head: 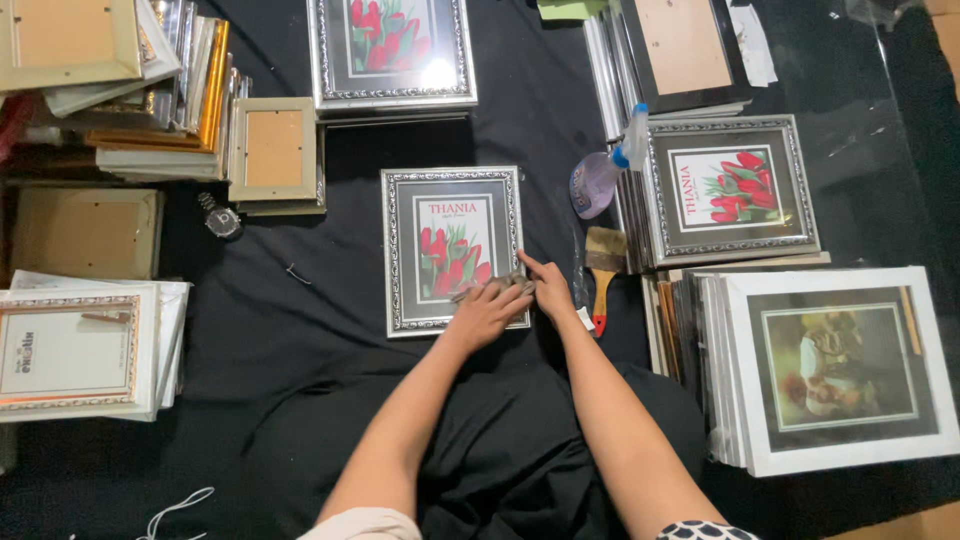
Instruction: The person wipes the glass and frame of a silver picture frame with a cloth, then flips it over to wipe the back. The person handles the frame one at a time, cleaning both sides before setting it aside.
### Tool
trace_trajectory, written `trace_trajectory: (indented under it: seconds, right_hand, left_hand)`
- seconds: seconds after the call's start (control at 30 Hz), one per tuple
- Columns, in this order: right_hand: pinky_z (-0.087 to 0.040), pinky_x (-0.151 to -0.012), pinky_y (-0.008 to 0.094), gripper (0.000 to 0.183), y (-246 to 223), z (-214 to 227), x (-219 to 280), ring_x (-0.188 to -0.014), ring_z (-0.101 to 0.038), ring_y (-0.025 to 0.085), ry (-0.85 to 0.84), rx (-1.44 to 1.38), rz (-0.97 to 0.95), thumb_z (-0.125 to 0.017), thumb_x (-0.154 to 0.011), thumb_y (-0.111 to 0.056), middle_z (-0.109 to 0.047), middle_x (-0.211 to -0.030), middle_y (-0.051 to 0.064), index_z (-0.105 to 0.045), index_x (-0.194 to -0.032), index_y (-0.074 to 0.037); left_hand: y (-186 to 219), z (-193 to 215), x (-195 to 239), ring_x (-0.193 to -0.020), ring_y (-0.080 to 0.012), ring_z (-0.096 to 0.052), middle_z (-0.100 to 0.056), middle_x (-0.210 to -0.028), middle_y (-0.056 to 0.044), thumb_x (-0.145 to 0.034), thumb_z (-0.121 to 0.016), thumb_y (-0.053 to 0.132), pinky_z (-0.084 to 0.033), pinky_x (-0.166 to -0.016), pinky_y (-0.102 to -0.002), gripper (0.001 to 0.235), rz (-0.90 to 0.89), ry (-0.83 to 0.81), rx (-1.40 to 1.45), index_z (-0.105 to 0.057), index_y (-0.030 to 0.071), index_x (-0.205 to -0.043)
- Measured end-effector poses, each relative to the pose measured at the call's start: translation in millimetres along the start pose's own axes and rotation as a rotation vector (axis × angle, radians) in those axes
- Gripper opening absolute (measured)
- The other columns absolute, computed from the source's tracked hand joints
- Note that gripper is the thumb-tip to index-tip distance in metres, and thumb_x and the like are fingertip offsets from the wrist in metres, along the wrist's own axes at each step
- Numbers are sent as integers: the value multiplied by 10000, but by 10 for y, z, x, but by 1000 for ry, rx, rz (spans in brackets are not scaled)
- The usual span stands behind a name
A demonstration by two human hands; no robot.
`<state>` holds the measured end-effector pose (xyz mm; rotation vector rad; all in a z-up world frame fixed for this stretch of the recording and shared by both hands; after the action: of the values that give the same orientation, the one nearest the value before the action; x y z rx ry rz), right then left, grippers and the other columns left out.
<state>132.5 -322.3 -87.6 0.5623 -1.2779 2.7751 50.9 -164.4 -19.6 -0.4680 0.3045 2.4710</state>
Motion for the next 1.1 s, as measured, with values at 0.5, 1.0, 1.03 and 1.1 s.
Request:
trace_trajectory:
  seconds: [0.5, 1.0, 1.03, 1.1]
  right_hand:
    - [-469, -1051, 448, 478, -244, 6, 88, -1139, -616, 339, 76, 31, 17, -535, -1008, -178, -584, -1036, 107, -607, -1410, -426]
    - [-506, -962, 502, 570, -78, -105, -3, -1035, -632, 399, 133, 78, 57, -637, -987, -186, -556, -1016, 133, -435, -1519, -166]
    - [-506, -962, 502, 570, -55, -118, -54, -1035, -632, 399, 137, 75, 59, -637, -987, -186, -556, -1016, 133, -435, -1519, -166]
    - [-520, -935, 514, 587, 17, -180, -77, -1022, -640, 416, 143, 115, 63, -641, -976, -182, -549, -1021, 134, -444, -1529, -193]
  left_hand:
    - [-942, 294, 206, -1050, -366, -578, -516, -1282, -117, -995, -582, 306, -507, -871, -492, 448, 685, 113, 180, -490, 165, -1410]
    - [-1465, 748, 348, -929, -268, -605, -650, -1152, -33, -964, -630, 261, -561, -661, -365, 146, 680, 150, -374, -681, 291, -1097]
    - [-1518, 677, 370, -929, -268, -605, -650, -1152, -33, -964, -630, 261, -561, -661, -365, 146, 676, 153, -377, -681, 291, -1097]
    - [-1621, 615, 547, -1008, -283, -589, -592, -1170, -72, -965, -532, 109, -484, -741, -378, 278, 795, 303, -321, -643, 142, -1217]
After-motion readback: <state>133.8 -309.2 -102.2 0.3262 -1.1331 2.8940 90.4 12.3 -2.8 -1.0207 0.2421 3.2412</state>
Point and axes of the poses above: each hand's wrist, its own x-axis away from the middle knuckle, its own z-axis out of the back of the hand, y = z × x, the point moved 6 cm from there along -x, towards the middle knuckle
